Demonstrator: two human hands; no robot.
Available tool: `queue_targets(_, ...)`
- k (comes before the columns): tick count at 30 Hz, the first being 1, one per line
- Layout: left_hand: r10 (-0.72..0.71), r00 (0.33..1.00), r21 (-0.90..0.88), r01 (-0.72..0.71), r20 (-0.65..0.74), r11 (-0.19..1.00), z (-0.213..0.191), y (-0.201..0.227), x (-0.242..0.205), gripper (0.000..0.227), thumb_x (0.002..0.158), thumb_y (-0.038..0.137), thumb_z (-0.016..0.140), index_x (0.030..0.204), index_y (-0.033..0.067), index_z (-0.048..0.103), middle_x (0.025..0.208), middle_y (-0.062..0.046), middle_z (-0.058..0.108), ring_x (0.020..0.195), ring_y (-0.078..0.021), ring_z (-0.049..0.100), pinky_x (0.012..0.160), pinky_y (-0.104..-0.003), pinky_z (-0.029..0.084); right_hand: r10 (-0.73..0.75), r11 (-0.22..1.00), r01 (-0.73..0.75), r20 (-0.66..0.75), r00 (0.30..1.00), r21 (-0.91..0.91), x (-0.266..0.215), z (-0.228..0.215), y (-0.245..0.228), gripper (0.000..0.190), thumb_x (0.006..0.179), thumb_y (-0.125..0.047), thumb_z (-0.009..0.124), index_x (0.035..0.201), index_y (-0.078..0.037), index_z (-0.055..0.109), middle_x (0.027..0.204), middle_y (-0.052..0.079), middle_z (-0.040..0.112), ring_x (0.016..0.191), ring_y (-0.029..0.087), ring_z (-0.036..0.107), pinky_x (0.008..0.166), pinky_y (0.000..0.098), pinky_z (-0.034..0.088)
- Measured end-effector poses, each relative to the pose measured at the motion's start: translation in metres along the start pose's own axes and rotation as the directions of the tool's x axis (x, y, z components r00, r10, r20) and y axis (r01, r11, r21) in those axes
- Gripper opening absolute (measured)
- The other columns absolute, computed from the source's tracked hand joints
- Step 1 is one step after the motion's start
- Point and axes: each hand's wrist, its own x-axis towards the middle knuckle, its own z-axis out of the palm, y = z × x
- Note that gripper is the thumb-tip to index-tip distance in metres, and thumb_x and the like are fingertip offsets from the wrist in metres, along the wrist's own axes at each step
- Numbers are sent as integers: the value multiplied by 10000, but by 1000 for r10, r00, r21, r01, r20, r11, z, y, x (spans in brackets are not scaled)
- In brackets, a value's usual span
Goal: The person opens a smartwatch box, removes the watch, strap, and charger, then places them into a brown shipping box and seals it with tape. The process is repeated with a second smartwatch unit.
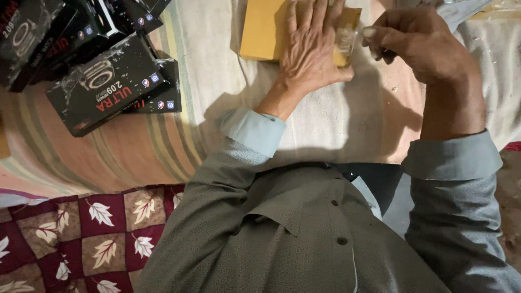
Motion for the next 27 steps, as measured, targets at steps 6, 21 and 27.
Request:
queue_targets(6,10,999,6,-10,-44,1000,11,-3,1,1309,518,609,878,1509,1,277,1537,-258,354,1460,-389,301,1240,-639,112,84,989,-72,85,993,-132,13,-8,9,353,1063,-252,664,873,44,653,701,74,559,623,139,487,556,311,384)
queue_targets(21,-56,996,22,54,68,998,16,-6,-4,960,695,154,746,1544,-8,327,1593,-194,358,1513,-372,287,1277,-596,109,-203,695,119,-35,979,-709,57,18,37,524,759,-421,978,899,28,745,810,109,710,702,255,695,660,385,542)
queue_targets(27,-1,1000,59,1,-6,998,23,-7,-7,809,849,162,743,1546,11,361,1594,-180,393,1547,-371,298,1314,-612,138,-279,586,178,10,960,-790,54,17,46,539,810,-453,967,995,0,741,795,101,724,740,246,707,676,388,557)
